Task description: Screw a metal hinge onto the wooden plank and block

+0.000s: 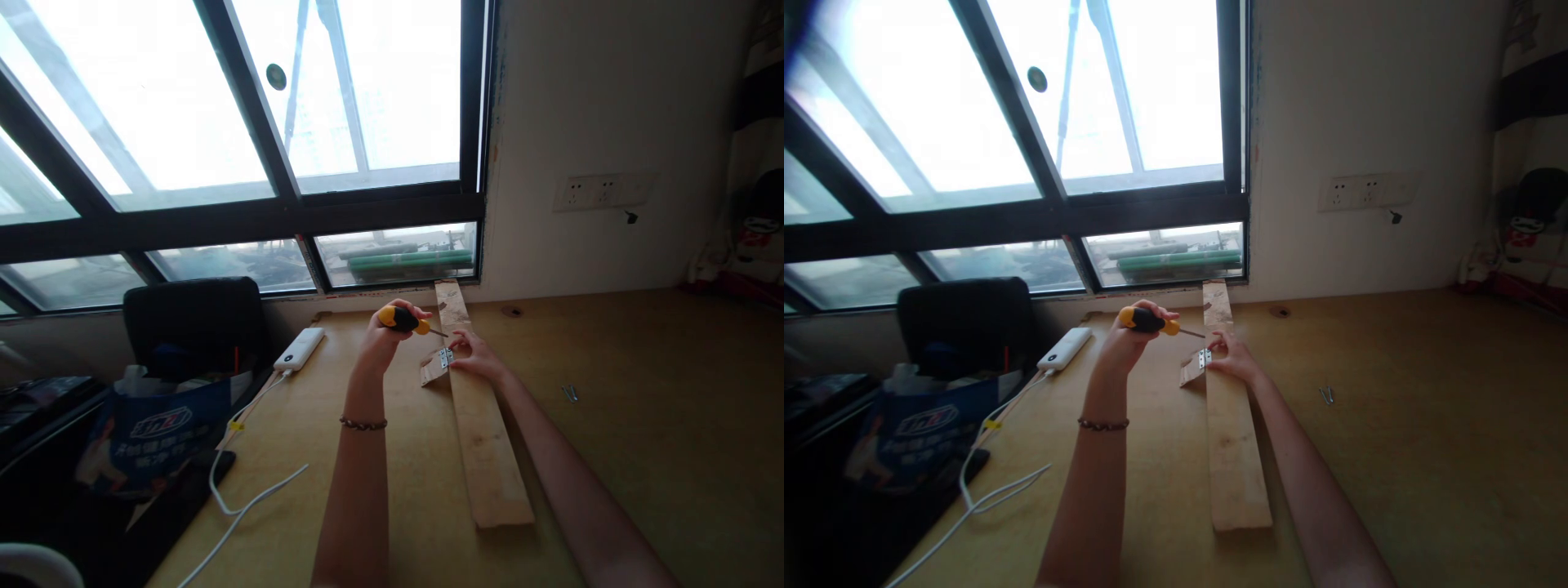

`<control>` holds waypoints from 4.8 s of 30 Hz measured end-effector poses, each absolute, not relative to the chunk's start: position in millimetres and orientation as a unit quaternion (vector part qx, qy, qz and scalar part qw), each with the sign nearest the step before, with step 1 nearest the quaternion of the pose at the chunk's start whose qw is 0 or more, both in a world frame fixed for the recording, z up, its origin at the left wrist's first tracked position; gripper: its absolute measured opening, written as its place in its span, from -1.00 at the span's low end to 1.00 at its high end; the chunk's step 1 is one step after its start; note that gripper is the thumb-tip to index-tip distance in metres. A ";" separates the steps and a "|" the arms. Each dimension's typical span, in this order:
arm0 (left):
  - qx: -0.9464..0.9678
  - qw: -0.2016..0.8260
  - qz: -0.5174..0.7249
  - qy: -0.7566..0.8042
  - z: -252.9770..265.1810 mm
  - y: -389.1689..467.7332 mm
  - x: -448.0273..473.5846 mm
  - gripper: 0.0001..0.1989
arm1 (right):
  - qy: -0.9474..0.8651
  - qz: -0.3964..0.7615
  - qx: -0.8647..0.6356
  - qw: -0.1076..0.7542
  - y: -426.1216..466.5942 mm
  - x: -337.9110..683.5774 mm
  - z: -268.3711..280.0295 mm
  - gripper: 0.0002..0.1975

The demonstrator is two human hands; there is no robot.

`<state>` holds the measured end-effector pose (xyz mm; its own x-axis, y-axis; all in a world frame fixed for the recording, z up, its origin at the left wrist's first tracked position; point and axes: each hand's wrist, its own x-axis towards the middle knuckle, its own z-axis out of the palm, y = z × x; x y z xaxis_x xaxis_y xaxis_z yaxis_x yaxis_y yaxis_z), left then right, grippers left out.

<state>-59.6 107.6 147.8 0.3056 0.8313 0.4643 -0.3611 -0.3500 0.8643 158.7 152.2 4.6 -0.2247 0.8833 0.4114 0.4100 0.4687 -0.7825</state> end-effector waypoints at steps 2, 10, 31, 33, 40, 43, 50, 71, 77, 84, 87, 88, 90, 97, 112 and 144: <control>0.595 0.511 0.587 0.201 153.7 103.4 -65.1 -0.73 | -0.736 0.264 -0.437 0.445 152.4 158.9 3.9 -0.29; 0.628 0.384 0.629 0.252 178.9 63.6 -58.5 -0.80 | -0.719 0.256 -0.444 0.470 142.6 156.8 12.7 -0.36; 0.866 -0.087 0.458 0.181 10.8 -13.0 -15.1 -0.62 | -0.385 0.642 -0.369 0.551 -29.5 127.0 30.6 -0.71; 0.859 -0.073 0.459 0.213 12.6 -11.4 -16.5 -0.56 | -0.376 0.618 -0.393 0.568 -23.3 137.1 28.5 -0.67; 0.849 0.128 0.414 0.302 1.3 3.6 -26.5 -0.76 | -0.365 0.311 -0.679 0.556 5.5 210.7 13.7 -0.58; 0.832 0.152 0.414 0.335 -4.1 8.0 -31.5 -0.77 | -0.391 0.146 -0.818 0.396 6.7 230.0 8.6 -0.58; 0.786 0.173 0.434 0.405 -4.1 16.0 -37.2 -0.80 | -0.405 0.114 -0.883 0.207 0.7 240.6 6.6 -0.56; 0.814 0.083 0.395 0.418 -11.8 19.8 -38.8 -0.77 | -0.398 0.132 -0.887 0.194 0.7 252.2 2.9 -0.50; 0.824 0.027 0.373 0.425 -17.7 23.8 -38.9 -0.72 | -0.402 0.137 -0.878 0.220 0.8 256.7 -0.7 -0.40; 0.826 0.016 0.368 0.426 -18.3 25.0 -39.0 -0.73 | -0.489 0.098 -0.818 0.286 14.3 287.6 -3.2 -0.49; 0.830 0.016 0.362 0.425 -19.0 25.9 -38.5 -0.73 | -0.509 0.016 -0.788 0.347 19.4 298.0 -9.2 -0.55; 0.831 0.015 0.361 0.424 -19.4 26.3 -38.5 -0.74 | -0.504 0.002 -0.784 0.363 20.7 300.2 -12.4 -0.57; 0.831 0.011 0.360 0.424 -20.1 26.9 -38.6 -0.74 | -0.489 0.008 -0.782 0.386 23.0 304.1 -19.3 -0.62; 0.833 0.004 0.355 0.425 -19.2 25.8 -38.3 -0.76 | -0.450 0.096 -0.814 0.354 26.3 320.2 -32.6 -0.85; 0.846 -0.011 0.366 0.388 -15.6 15.1 -31.7 -0.79 | -0.464 0.077 -0.840 0.272 24.2 309.3 -24.0 -0.78; 0.568 0.454 0.594 0.344 35.2 7.1 32.4 -0.76 | -0.543 0.526 -0.350 0.554 -6.5 196.3 18.6 -0.76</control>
